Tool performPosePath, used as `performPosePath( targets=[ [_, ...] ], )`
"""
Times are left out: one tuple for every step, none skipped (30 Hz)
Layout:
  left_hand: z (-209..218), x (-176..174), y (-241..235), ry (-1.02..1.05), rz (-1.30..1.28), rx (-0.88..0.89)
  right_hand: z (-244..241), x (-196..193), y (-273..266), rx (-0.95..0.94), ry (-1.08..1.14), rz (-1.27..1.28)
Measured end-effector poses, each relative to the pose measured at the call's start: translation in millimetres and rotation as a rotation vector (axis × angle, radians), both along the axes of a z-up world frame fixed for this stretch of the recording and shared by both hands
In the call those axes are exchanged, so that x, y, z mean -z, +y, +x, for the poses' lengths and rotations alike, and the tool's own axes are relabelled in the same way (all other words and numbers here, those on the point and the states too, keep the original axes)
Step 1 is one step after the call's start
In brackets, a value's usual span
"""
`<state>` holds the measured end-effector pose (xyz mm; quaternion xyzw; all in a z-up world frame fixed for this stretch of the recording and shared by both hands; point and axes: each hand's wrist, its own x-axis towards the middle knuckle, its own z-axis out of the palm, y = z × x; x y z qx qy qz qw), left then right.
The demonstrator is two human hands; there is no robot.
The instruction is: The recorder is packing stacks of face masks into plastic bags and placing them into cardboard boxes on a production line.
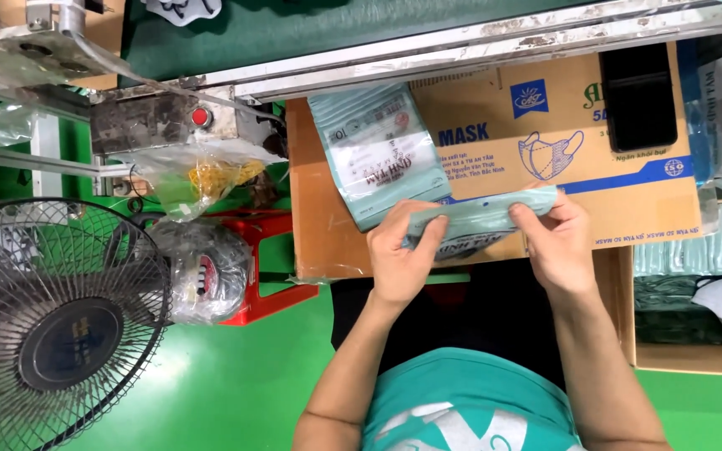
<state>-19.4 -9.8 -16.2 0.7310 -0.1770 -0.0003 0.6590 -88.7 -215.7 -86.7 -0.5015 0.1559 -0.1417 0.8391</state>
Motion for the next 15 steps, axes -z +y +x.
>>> performPosePath(
  targets=[
    [0, 1, 1, 0.022, 0.026, 0.007, -2, 6, -1, -0.047, -0.007, -0.038],
    [0, 3, 2, 0.023, 0.028, 0.005, -1, 5, -2, -0.049, -0.006, -0.035],
    [-1, 5, 3, 0.066, 0.007, 0.030, -1, 3, -2, -0.080, -0.014, -0.012],
    [-1, 7, 4, 0.110, -0.015, 0.058, -1, 2, -3, -0.109, -0.021, 0.010],
    [-1, 6, 4, 0.111, -0.013, 0.059, 0, 2, -1, -0.107, -0.020, 0.012],
    [-1, 6, 4, 0.108, 0.018, 0.066, 2, 2, 1, -0.148, 0.024, 0.039],
    [0, 5, 3, 0.105, 0.050, 0.074, 4, 2, 2, -0.189, 0.067, 0.066],
    [1, 3, 3, 0.105, 0.051, 0.076, 6, -2, 4, -0.186, 0.067, 0.068],
    [3, 0, 3, -0.006, 0.108, 0.069, 9, -5, 5, -0.200, 0.061, 0.036],
    [4, -3, 3, -0.116, 0.166, 0.061, 12, -8, 8, -0.216, 0.054, 0.005],
    [5, -2, 4, -0.116, 0.169, 0.060, 13, -8, 7, -0.217, 0.054, 0.008],
    [6, -2, 6, -0.017, 0.119, 0.095, 14, -8, 6, -0.252, 0.035, 0.025],
    [7, -1, 7, 0.083, 0.069, 0.131, 15, -8, 5, -0.287, 0.015, 0.042],
    [8, -3, 5, 0.082, 0.072, 0.131, 17, -9, 7, -0.286, 0.014, 0.044],
    [9, -5, 2, 0.136, 0.096, 0.140, 19, -10, 9, -0.320, 0.010, 0.046]
  ],
)
